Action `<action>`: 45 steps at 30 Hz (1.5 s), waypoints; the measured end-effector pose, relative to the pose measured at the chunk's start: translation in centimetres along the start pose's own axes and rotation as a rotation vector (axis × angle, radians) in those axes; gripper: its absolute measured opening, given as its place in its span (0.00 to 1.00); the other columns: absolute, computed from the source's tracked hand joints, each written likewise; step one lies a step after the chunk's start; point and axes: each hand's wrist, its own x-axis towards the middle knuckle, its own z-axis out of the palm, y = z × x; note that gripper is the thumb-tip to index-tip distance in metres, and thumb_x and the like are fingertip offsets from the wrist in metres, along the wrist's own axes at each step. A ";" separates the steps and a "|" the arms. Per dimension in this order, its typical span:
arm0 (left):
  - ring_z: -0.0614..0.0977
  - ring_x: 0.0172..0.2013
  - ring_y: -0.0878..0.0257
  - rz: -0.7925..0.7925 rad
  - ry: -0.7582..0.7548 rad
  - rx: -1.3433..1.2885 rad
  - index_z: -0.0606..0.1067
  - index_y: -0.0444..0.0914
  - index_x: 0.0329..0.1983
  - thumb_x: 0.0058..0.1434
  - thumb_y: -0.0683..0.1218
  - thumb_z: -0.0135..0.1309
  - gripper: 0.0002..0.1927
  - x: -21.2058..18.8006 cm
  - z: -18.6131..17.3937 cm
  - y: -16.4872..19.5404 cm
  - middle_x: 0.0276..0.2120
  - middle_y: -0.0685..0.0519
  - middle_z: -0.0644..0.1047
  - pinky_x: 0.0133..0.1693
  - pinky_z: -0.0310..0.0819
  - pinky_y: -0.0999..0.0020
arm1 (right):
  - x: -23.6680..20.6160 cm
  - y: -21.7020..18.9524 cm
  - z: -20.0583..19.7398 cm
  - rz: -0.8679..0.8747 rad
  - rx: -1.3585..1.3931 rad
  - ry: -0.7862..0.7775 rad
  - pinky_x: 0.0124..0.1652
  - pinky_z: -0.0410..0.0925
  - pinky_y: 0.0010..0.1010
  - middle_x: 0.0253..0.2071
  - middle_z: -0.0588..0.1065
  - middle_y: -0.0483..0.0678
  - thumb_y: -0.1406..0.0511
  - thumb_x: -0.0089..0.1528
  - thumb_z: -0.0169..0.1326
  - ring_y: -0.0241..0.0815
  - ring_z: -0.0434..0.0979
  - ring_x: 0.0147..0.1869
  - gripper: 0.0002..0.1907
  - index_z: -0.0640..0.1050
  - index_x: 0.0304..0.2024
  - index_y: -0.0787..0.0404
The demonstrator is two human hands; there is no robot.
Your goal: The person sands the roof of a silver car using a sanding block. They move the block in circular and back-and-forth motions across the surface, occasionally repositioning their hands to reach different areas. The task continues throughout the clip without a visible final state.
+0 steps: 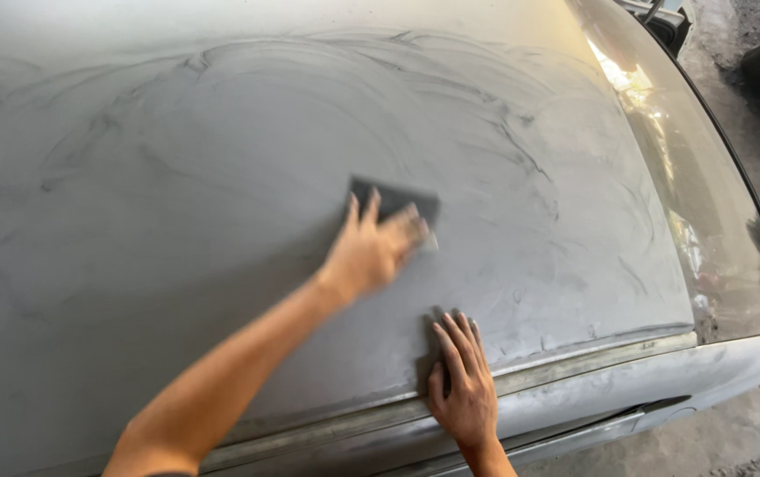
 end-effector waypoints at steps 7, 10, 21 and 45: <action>0.60 0.63 0.16 -0.859 0.233 0.084 0.71 0.46 0.68 0.73 0.58 0.39 0.24 -7.7 -9.2 -23.9 0.68 0.48 0.68 0.54 0.49 0.10 | -0.3 0.3 0.2 -0.001 -0.052 -0.038 0.73 0.54 0.48 0.68 0.69 0.51 0.69 0.60 0.48 0.54 0.60 0.78 0.25 0.74 0.62 0.61; 0.58 0.64 0.16 -0.677 0.254 0.078 0.72 0.48 0.69 0.74 0.57 0.41 0.23 -13.1 -7.8 -18.4 0.70 0.47 0.68 0.55 0.46 0.12 | -0.1 0.1 0.3 -0.014 -0.062 -0.045 0.73 0.53 0.48 0.69 0.69 0.52 0.66 0.61 0.49 0.55 0.60 0.77 0.25 0.74 0.63 0.61; 0.54 0.67 0.24 -0.798 0.205 0.058 0.69 0.57 0.67 0.71 0.60 0.38 0.24 -4.9 -7.6 -17.2 0.70 0.59 0.64 0.59 0.40 0.15 | -0.7 -0.9 0.4 0.010 -0.124 -0.052 0.74 0.52 0.45 0.70 0.68 0.49 0.59 0.65 0.50 0.52 0.60 0.78 0.24 0.74 0.63 0.55; 0.54 0.71 0.31 -0.522 0.291 0.020 0.75 0.55 0.65 0.72 0.60 0.42 0.22 -24.6 -1.2 13.7 0.68 0.57 0.70 0.69 0.37 0.31 | -3.0 1.3 1.8 -0.108 -0.025 0.016 0.75 0.50 0.49 0.70 0.68 0.55 0.65 0.68 0.48 0.60 0.58 0.78 0.22 0.76 0.63 0.64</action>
